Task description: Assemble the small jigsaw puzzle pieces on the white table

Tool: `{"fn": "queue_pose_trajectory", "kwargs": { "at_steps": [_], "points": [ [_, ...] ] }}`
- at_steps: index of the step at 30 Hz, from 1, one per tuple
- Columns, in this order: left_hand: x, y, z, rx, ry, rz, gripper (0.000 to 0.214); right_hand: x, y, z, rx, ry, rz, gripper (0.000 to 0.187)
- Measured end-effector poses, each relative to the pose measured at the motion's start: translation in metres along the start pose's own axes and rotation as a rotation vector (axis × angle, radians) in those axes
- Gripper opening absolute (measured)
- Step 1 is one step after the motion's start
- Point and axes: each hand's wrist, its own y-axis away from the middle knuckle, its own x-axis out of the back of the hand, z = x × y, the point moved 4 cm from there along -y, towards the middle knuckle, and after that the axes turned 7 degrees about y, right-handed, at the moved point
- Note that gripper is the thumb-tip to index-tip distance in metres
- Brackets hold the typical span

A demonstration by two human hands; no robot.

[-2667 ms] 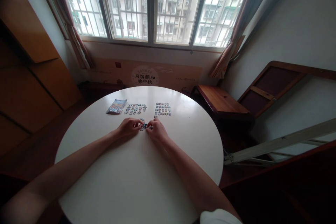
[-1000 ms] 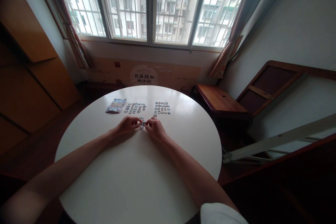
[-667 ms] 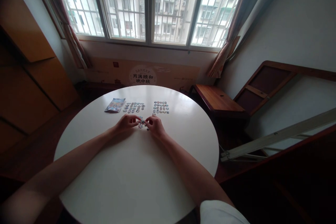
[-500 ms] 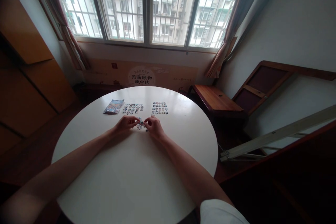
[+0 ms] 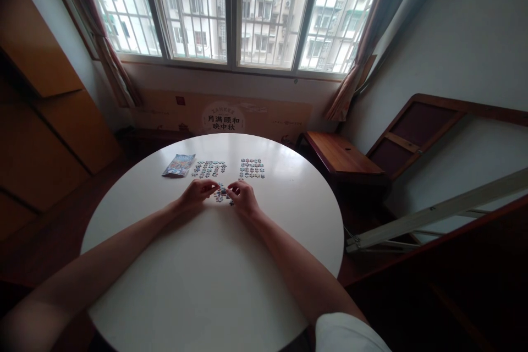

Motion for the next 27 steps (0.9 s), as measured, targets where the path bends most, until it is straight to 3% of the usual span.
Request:
{"fn": "queue_pose_trajectory", "kwargs": {
  "at_steps": [27],
  "points": [
    [0.0007,0.0001,0.0043,0.012,-0.073,0.006,0.025,0.0021,-0.0009,0.0013,0.009,0.015,0.026,0.012]
  ]
}}
